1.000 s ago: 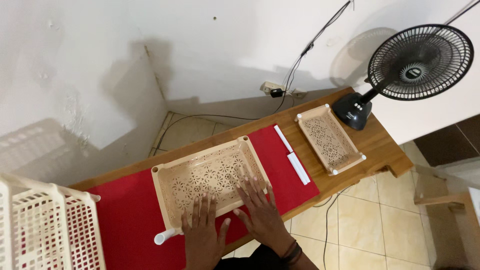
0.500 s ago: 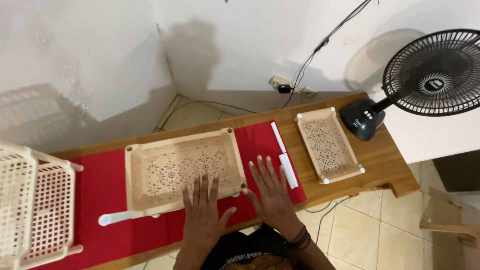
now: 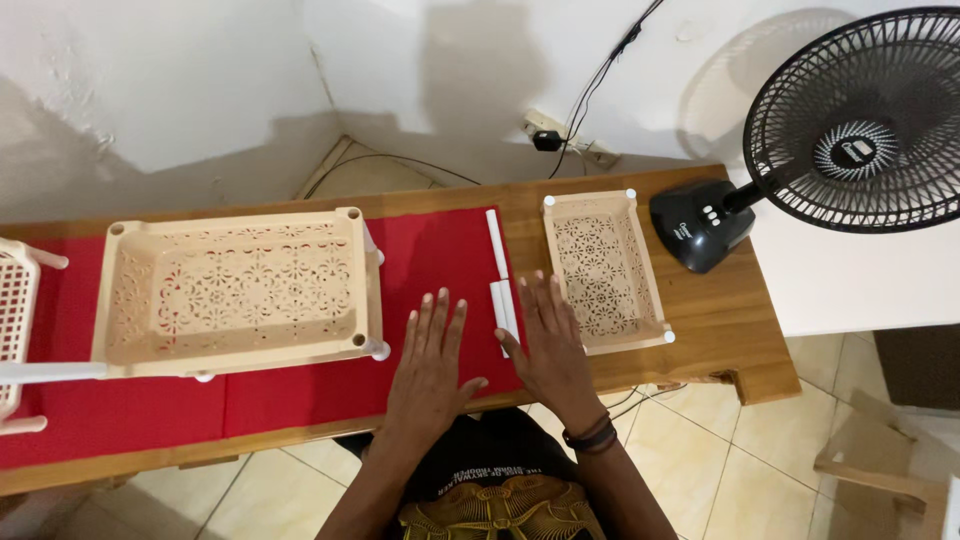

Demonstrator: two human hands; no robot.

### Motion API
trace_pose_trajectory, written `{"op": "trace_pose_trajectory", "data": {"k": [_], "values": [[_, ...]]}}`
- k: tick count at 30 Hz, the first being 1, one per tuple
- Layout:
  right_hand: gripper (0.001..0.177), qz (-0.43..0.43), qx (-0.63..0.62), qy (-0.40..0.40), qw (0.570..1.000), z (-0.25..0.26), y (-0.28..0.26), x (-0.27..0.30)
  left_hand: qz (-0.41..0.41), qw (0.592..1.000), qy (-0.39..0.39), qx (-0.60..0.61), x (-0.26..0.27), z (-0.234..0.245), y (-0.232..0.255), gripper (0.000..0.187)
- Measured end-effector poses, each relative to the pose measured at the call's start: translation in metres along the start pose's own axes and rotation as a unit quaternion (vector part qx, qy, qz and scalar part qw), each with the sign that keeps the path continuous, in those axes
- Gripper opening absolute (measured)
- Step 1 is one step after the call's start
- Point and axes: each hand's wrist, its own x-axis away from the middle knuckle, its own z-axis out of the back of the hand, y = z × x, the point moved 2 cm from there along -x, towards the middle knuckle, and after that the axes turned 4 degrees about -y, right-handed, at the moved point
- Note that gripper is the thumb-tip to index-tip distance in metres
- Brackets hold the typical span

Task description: The person assembles beige plastic trays by inserting white cylindrical legs into corner holes. They handle multiple trays, flip them to align legs, and place completed units on a red mat on a wooden table.

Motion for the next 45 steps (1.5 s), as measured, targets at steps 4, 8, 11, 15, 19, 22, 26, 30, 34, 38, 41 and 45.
{"op": "trace_pose_trajectory", "data": {"k": [4, 8, 11, 15, 19, 22, 26, 30, 34, 38, 41, 45], "values": [[0.077, 0.016, 0.011, -0.007, 1.0, -0.009, 0.035, -0.001, 0.048, 0.998, -0.035, -0.027, -0.016, -0.023, 0.021, 0.116], [0.08, 0.034, 0.0, -0.022, 0.999, -0.013, 0.056, -0.002, 0.077, 0.995, -0.049, -0.044, -0.018, -0.035, 0.04, 0.118], [0.079, 0.056, -0.007, -0.026, 0.998, -0.012, 0.062, -0.003, 0.097, 0.993, -0.051, -0.041, -0.019, -0.038, 0.046, 0.12], [0.08, 0.058, -0.021, -0.061, 0.996, -0.012, 0.069, -0.005, 0.094, 0.994, -0.028, -0.045, -0.018, -0.045, 0.051, 0.12], [0.08, 0.054, -0.015, -0.086, 0.995, -0.017, 0.073, -0.011, 0.117, 0.99, -0.062, -0.046, -0.021, -0.061, 0.048, 0.12], [0.082, 0.05, -0.016, -0.124, 0.991, -0.029, 0.075, -0.018, 0.129, 0.987, -0.083, -0.056, -0.021, -0.078, 0.041, 0.12], [0.081, 0.045, 0.018, -0.168, 0.985, -0.048, 0.08, -0.032, 0.121, 0.985, -0.093, -0.081, -0.029, -0.099, 0.03, 0.119], [0.078, 0.101, 0.016, -0.132, 0.986, -0.061, 0.082, -0.042, 0.12, 0.987, -0.069, -0.085, -0.034, -0.121, 0.018, 0.118], [0.064, 0.089, -0.022, -0.172, 0.981, -0.074, 0.088, -0.055, 0.147, 0.981, -0.086, -0.095, -0.042, -0.139, 0.005, 0.116], [0.06, 0.091, -0.021, -0.195, 0.976, -0.094, 0.088, -0.067, 0.155, 0.978, -0.095, -0.105, -0.041, -0.152, 0.002, 0.114], [0.06, 0.107, -0.012, -0.176, 0.979, -0.104, 0.089, -0.083, 0.149, 0.98, -0.072, -0.109, -0.051, -0.152, -0.001, 0.112], [0.054, 0.13, -0.016, -0.152, 0.98, -0.112, 0.093, -0.083, 0.158, 0.981, -0.05, -0.102, -0.055, -0.157, -0.002, 0.108]]}}
